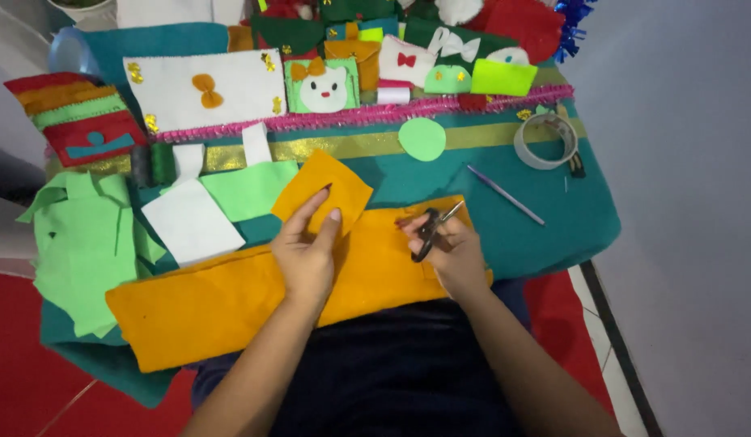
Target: Cutting a circular shape out of yellow felt using scissors on a craft table
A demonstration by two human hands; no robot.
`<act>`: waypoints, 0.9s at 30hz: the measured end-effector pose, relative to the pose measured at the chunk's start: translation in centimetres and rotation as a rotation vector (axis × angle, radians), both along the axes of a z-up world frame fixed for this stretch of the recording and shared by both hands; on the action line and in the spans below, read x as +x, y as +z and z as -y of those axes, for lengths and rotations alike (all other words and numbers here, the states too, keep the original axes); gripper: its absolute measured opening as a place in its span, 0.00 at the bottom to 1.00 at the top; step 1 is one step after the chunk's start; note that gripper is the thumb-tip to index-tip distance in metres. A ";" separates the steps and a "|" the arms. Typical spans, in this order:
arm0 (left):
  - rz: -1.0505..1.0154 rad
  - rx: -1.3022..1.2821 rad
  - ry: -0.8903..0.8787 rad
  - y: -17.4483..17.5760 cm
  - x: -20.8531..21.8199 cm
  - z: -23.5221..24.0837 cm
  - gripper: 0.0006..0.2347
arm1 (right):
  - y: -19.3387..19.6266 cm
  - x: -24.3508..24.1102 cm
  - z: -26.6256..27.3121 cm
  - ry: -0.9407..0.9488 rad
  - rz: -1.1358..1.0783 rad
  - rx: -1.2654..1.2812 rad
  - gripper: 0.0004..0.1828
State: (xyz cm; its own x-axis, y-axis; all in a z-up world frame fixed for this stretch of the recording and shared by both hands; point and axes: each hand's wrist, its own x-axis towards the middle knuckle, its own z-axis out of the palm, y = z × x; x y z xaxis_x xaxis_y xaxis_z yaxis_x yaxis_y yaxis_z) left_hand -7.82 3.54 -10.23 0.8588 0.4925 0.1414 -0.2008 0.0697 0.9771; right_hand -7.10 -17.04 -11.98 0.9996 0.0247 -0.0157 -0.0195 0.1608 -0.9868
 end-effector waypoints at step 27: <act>0.205 -0.097 -0.136 -0.7 7.8 0.0 0.23 | 1.5 2.5 -3.7 0.422 -0.153 0.003 0.33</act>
State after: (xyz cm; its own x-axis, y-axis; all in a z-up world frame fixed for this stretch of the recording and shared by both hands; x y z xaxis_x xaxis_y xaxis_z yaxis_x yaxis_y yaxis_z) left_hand 0.03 3.49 -10.97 0.8763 0.3938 0.2773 -0.3765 0.2011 0.9043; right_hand -4.59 -13.34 -10.50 0.8881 0.4303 -0.1618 -0.2295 0.1101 -0.9671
